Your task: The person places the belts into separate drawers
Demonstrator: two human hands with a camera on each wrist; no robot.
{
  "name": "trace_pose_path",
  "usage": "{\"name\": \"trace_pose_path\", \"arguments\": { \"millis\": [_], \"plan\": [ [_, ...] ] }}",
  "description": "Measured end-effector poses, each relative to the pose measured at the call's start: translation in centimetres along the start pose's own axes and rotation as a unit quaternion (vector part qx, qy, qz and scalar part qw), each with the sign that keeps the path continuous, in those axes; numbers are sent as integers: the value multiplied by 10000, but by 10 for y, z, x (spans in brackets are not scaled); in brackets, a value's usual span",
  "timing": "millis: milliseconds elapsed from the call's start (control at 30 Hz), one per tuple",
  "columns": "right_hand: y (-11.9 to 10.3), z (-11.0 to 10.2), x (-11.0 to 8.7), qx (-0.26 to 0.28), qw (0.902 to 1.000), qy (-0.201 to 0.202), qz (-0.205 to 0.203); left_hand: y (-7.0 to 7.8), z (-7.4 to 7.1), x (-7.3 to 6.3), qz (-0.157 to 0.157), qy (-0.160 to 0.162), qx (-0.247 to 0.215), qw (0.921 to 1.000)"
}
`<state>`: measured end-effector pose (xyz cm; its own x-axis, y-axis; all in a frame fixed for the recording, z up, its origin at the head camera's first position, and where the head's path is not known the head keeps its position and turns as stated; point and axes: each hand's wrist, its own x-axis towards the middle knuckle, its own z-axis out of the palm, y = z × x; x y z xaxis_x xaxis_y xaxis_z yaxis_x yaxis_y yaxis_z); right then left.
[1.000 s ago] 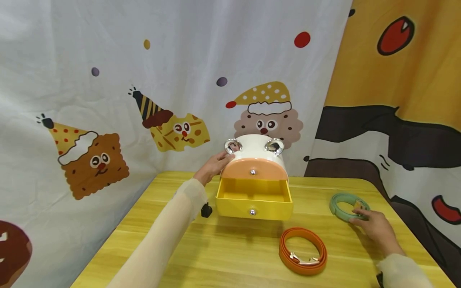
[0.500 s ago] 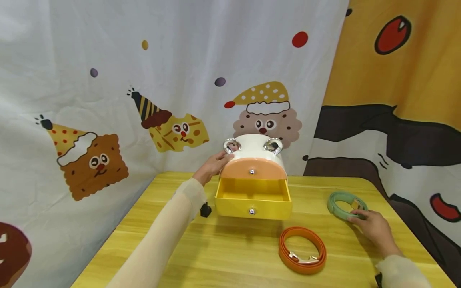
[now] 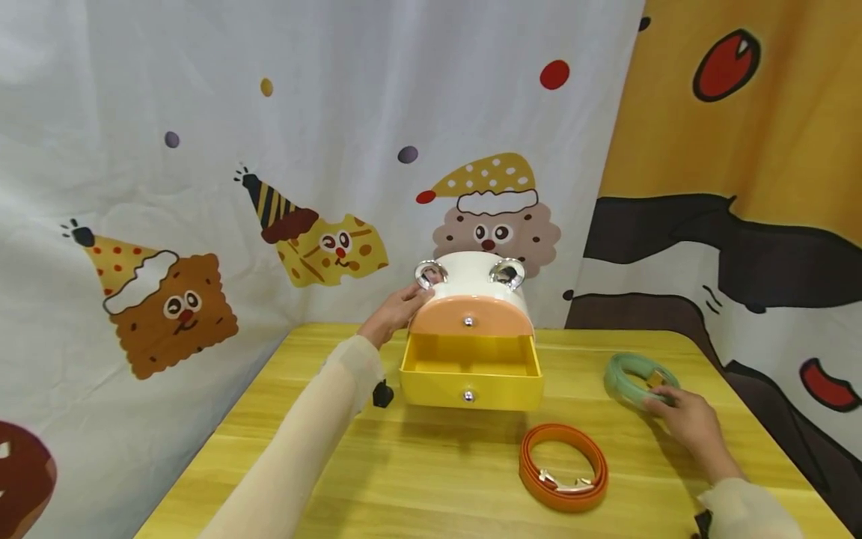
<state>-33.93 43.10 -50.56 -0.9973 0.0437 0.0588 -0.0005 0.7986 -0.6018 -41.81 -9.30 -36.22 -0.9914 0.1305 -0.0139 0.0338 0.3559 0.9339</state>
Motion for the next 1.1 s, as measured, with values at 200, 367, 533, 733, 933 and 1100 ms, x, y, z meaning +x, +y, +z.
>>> {"name": "trace_pose_path", "arguments": {
  "millis": [200,367,533,733,933,1100],
  "plan": [
    [-20,3,-2,-3,9990,285,-332,0,-1,-1,-32,-17,-35,10000],
    [-39,4,-2,63,9981,242,-560,-1,-2,-2,-15,-41,-44,10000],
    [-60,5,-3,152,9960,306,-830,-1,-1,-1,-51,-18,21,10000],
    [-81,6,-7,115,9908,487,-1256,0,-1,-2,-116,-31,59,9999],
    [-101,0,-13,156,9855,613,-1572,0,0,-1,-42,-22,41,10000],
    [-121,-11,-20,294,9828,598,-1721,0,0,0,-33,-32,1,10000]
  ]
}}
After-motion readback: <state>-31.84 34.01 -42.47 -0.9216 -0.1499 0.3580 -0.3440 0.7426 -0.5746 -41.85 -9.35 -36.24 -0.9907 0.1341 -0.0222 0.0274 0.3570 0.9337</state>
